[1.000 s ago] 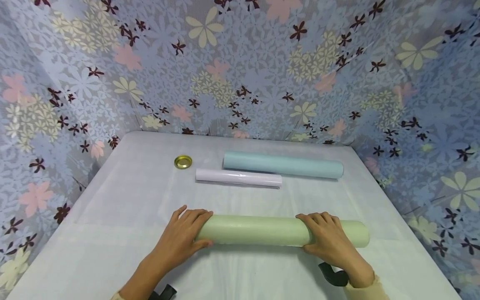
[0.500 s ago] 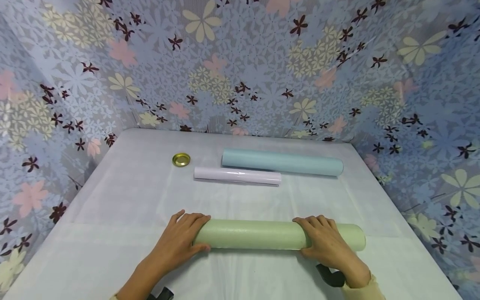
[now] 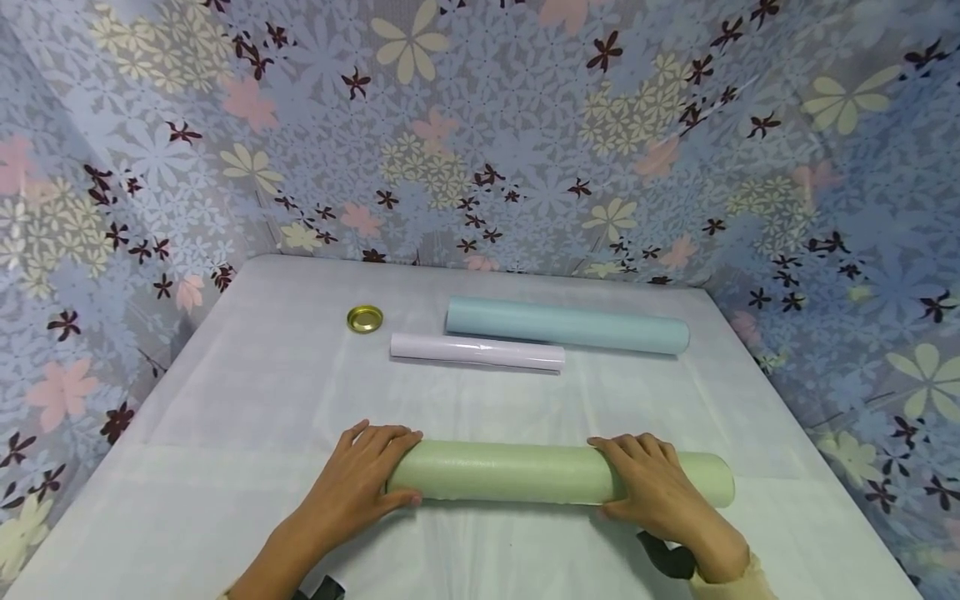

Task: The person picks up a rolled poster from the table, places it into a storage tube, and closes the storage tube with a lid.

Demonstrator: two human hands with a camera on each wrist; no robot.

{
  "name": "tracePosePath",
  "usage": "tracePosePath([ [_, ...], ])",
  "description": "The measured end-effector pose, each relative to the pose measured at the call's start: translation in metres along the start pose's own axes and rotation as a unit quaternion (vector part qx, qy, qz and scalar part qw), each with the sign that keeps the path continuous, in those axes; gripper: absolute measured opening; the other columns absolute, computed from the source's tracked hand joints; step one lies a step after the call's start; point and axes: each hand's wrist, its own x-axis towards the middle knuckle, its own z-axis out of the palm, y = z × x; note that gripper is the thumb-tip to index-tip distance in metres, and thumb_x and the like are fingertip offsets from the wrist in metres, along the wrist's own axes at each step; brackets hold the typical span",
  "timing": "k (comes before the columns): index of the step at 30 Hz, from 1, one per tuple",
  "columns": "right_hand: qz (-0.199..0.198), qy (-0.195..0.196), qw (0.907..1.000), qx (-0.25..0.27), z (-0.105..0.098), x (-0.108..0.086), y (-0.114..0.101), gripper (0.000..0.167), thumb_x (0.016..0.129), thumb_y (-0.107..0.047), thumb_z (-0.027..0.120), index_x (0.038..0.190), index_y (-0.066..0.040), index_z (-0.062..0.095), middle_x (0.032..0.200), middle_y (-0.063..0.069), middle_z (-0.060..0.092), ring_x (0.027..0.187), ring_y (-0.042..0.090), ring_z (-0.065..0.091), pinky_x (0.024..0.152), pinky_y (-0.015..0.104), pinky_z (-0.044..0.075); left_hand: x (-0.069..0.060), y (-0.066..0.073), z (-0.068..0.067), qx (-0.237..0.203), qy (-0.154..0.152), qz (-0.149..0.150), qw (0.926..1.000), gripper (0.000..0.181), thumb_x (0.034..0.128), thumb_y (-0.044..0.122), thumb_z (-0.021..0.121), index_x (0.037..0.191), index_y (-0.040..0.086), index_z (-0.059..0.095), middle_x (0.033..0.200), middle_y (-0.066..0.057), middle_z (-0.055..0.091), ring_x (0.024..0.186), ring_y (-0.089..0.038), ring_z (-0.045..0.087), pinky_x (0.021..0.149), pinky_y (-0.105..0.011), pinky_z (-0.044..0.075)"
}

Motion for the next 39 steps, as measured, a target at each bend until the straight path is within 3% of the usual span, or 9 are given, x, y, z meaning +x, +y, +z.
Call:
tracePosePath([
  [6, 0.0, -0.019, 0.9998, 0.011, -0.009, 0.0, -0.001, 0.084, 0.059, -0.048, 0.084, 0.132, -0.02, 0.052, 0.117, 0.002, 0.058, 0.11, 0.029, 0.05, 0.089, 0.054, 0.036, 0.001, 0.001, -0.003, 0.007, 0.005, 0.006, 0.9999, 0.075, 0.0634, 0.051, 0.079, 0.126, 0.016, 0.057, 0.119, 0.0, 0.06, 0.11, -0.02, 0.057, 0.103, -0.052, 0.038],
  [13, -0.007, -0.007, 0.9998, 0.015, -0.017, -0.002, -0.001, 0.085, 0.06, -0.051, 0.082, 0.133, -0.021, 0.051, 0.118, 0.001, 0.058, 0.11, 0.029, 0.05, 0.091, 0.055, 0.036, 0.005, 0.004, -0.01, 0.016, 0.012, 0.012, 0.9997, 0.077, 0.0635, 0.053, 0.079, 0.127, 0.017, 0.056, 0.121, 0.0, 0.06, 0.112, -0.019, 0.056, 0.104, -0.051, 0.038],
  [20, -0.027, 0.001, 0.999, 0.034, -0.041, 0.001, 0.004, 0.079, 0.071, -0.061, 0.071, 0.135, -0.021, 0.048, 0.122, 0.002, 0.057, 0.11, 0.027, 0.049, 0.089, 0.053, 0.036, 0.015, 0.006, -0.026, 0.009, -0.006, -0.006, 0.9999, 0.074, 0.0761, 0.057, 0.067, 0.134, 0.014, 0.051, 0.127, 0.0, 0.057, 0.119, -0.02, 0.053, 0.108, -0.05, 0.035],
  [25, -0.024, 0.016, 0.9993, 0.024, -0.07, 0.013, 0.014, 0.072, 0.08, -0.057, 0.065, 0.137, -0.019, 0.045, 0.126, 0.009, 0.055, 0.115, 0.033, 0.046, 0.09, 0.055, 0.033, 0.03, 0.001, -0.04, 0.009, -0.004, -0.015, 0.9998, 0.071, 0.083, 0.058, 0.058, 0.136, 0.013, 0.048, 0.131, -0.003, 0.055, 0.124, -0.023, 0.049, 0.108, -0.05, 0.033],
  [30, -0.018, 0.023, 0.9996, 0.004, -0.092, 0.032, 0.024, 0.071, 0.082, -0.051, 0.066, 0.138, -0.014, 0.044, 0.13, 0.016, 0.053, 0.119, 0.04, 0.042, 0.091, 0.059, 0.031, 0.048, -0.005, -0.054, 0.017, 0.003, -0.011, 0.9998, 0.07, 0.0837, 0.054, 0.06, 0.137, 0.011, 0.047, 0.133, -0.007, 0.053, 0.125, -0.028, 0.048, 0.104, -0.05, 0.038],
  [39, -0.005, 0.006, 0.9998, -0.02, -0.101, 0.079, 0.045, 0.071, 0.085, -0.048, 0.065, 0.141, -0.012, 0.041, 0.132, 0.021, 0.05, 0.118, 0.046, 0.042, 0.088, 0.06, 0.034, 0.087, -0.019, -0.061, 0.01, -0.007, 0.003, 0.9999, 0.069, 0.0833, 0.048, 0.065, 0.137, 0.009, 0.047, 0.133, -0.011, 0.052, 0.124, -0.03, 0.048, 0.099, -0.05, 0.041],
])
